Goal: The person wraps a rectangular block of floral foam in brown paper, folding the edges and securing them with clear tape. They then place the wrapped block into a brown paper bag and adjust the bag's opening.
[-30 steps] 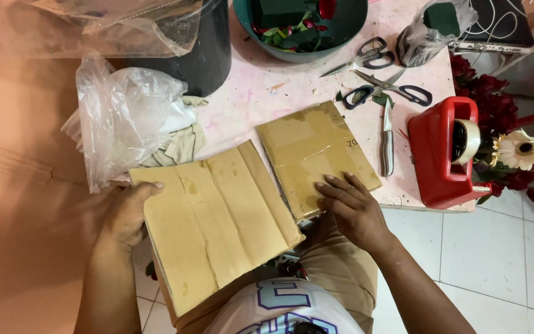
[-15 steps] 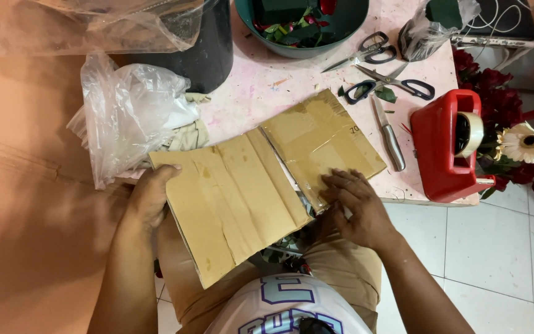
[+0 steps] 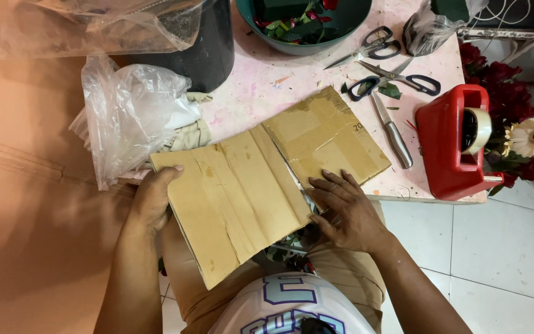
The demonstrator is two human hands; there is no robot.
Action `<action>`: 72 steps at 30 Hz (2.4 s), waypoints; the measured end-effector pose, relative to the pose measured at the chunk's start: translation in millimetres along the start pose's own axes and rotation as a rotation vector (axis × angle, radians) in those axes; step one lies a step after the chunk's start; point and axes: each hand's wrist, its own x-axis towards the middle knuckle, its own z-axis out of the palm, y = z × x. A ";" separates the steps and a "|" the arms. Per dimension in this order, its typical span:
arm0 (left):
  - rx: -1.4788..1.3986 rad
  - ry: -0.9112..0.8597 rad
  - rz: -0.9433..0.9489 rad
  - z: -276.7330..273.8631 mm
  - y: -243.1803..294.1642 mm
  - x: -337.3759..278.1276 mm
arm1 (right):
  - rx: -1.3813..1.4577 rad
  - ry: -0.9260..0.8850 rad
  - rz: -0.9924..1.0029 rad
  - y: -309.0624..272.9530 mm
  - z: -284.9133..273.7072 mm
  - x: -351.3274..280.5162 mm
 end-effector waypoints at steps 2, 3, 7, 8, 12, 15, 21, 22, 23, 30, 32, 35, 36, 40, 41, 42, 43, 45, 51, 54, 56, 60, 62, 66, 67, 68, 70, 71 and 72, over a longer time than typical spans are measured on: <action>-0.022 0.012 -0.005 4.7 10.5 -10.8 | 0.030 -0.007 0.020 -1.8 -2.1 1.5; -0.044 0.024 -0.010 6.8 15.6 -16.5 | 0.061 -0.014 0.039 -3.0 -3.0 2.2; -0.067 0.028 -0.008 1.4 15.0 -13.7 | 0.168 -0.009 0.087 -8.2 -9.6 6.9; -0.085 0.000 0.003 1.4 13.5 -13.4 | 0.243 0.008 0.131 -10.9 -11.0 8.7; -0.105 -0.083 0.043 7.8 13.2 -17.5 | 0.330 0.112 0.320 -9.4 -3.8 9.9; -0.120 -0.176 0.049 -3.8 2.6 -18.0 | 0.583 0.236 0.564 -10.9 11.9 2.2; -0.391 -0.311 0.229 -92.7 -56.0 25.3 | 1.241 0.053 0.546 -38.8 1.1 15.6; -0.391 -0.310 0.227 -98.4 -58.3 23.3 | 1.241 0.052 0.547 -31.4 11.6 9.5; -0.425 -0.318 0.221 -104.0 -60.7 21.4 | 1.323 -0.020 0.496 -23.8 22.1 3.5; -0.376 -0.268 0.186 -139.0 -63.5 24.2 | 1.367 -0.093 0.488 -44.7 30.8 15.4; -0.331 -0.166 0.169 -116.6 -39.3 -7.4 | 1.194 -0.008 0.463 -40.9 24.2 6.7; -0.271 -0.018 0.163 -86.0 -8.5 -34.7 | 0.625 0.165 0.403 -35.3 6.1 6.7; -0.244 0.028 0.148 -79.9 -3.2 -47.3 | 0.236 0.243 0.390 -39.4 1.0 -0.5; -0.244 0.044 0.132 -51.2 6.8 -56.9 | -0.292 0.245 0.264 -10.5 12.8 -20.4; -0.225 0.030 0.148 -40.0 13.6 -61.1 | -0.313 0.167 0.267 -8.7 12.3 -23.8; -0.208 0.019 0.171 -29.1 21.7 -64.8 | -0.334 0.092 0.263 -5.7 12.1 -24.3; -0.211 0.016 0.173 -26.7 20.2 -62.8 | -0.338 0.094 0.262 0.4 14.1 -26.4; -0.204 -0.016 0.194 -24.9 19.0 -60.7 | -0.479 0.146 0.134 11.0 20.8 -29.2; -0.222 0.022 0.186 -30.6 25.1 -63.9 | -0.439 0.356 -0.035 8.2 -39.4 -5.1; -0.179 0.029 0.006 -53.4 22.1 -48.6 | -0.283 0.475 -0.049 -5.2 -111.8 17.7; -0.169 0.014 0.024 -48.5 27.2 -49.1 | -0.195 0.503 -0.087 -7.2 -151.9 27.8; -0.170 0.013 -0.033 -28.7 36.8 -47.8 | -0.173 0.279 -0.027 -50.1 -228.2 78.5; -0.210 -0.031 -0.003 -20.6 26.3 -32.2 | -0.143 0.126 -0.136 -10.2 -219.0 126.5; -0.197 -0.057 0.045 20.8 23.1 -20.2 | 0.198 -0.089 -0.215 59.0 -127.5 187.6; -0.200 -0.062 0.053 29.9 22.9 -20.8 | 0.192 -0.085 -0.219 59.3 -109.2 193.4; -0.166 -0.053 0.036 37.4 22.2 -22.5 | -0.025 -0.262 -0.033 59.3 -89.1 199.5; -0.134 -0.041 0.022 41.3 13.9 -15.5 | -0.243 -0.431 0.152 73.9 -48.4 203.6; -0.059 0.008 0.069 37.6 6.2 -6.7 | -0.253 -0.404 0.166 88.5 -27.6 201.6; 0.020 0.060 0.113 31.8 -2.0 1.0 | -0.257 -0.381 0.181 102.3 -3.9 198.6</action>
